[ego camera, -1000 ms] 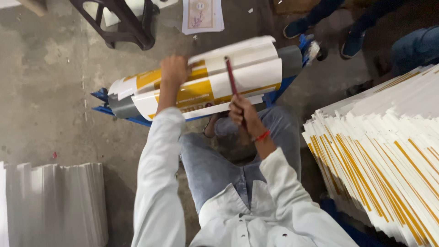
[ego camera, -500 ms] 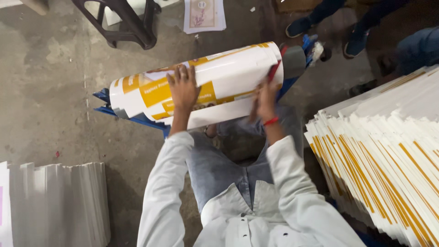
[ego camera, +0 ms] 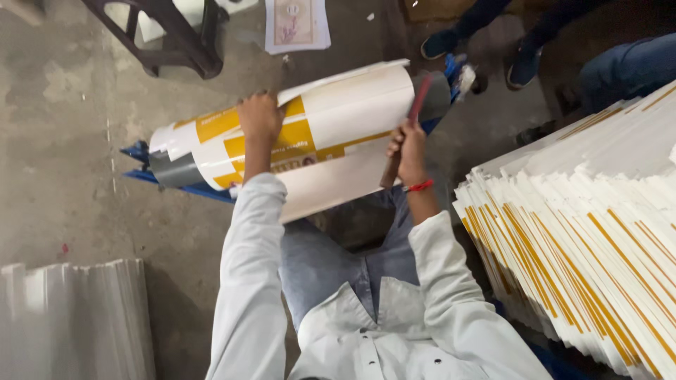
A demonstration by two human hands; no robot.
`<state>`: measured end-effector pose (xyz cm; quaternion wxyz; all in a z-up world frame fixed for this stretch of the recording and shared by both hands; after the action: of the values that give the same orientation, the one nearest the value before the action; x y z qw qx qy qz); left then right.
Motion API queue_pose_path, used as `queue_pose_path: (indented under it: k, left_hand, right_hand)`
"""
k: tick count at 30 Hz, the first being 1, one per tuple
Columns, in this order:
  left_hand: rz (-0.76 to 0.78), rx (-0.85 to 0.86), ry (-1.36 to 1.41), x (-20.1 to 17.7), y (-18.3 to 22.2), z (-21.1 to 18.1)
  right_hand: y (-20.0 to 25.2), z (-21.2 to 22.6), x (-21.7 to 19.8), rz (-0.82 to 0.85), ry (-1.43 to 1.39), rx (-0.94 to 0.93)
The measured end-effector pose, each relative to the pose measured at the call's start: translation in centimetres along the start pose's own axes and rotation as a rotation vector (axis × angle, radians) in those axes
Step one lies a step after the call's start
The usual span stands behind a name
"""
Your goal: The person uses a hand-held blade to cut along the edges of a roll of printed cookie packaging sheets while it is mounted on a spindle, then removes and stacks the cut sheets.
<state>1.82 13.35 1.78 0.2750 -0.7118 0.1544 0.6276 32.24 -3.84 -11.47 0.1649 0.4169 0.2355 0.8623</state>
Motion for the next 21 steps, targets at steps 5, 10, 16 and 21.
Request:
queue_pose_path:
  k: [5,10,16,21]
  left_hand:
    - [-0.036,0.035,-0.063,1.4,1.2,-0.7]
    - [-0.074,0.147,-0.160,0.6,4.3,-2.6]
    - [-0.028,0.306,-0.114,-3.1,7.5,-4.5]
    - [0.051,0.232,-0.040,-1.4,4.2,-3.6]
  right_hand:
    - [-1.0,-2.4,1.1,-0.186,0.059,-0.217]
    - [3.3,-15.7,11.8,0.057,0.371,-0.064]
    - [9.7,-9.6,12.3,0.501,0.090,0.318]
    - [7.1,-6.9,8.3,0.299,0.330,0.219]
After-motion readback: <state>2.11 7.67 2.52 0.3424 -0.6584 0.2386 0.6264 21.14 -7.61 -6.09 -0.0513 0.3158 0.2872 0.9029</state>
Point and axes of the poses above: each hand's wrist, its own y-axis away from the middle knuckle, its own x-axis out of the palm, z = x × y, the point moved 7 cm from there along -y, towards the middle knuckle, and after that the axes turned 14 degrees about x, right-handed, at the moved point
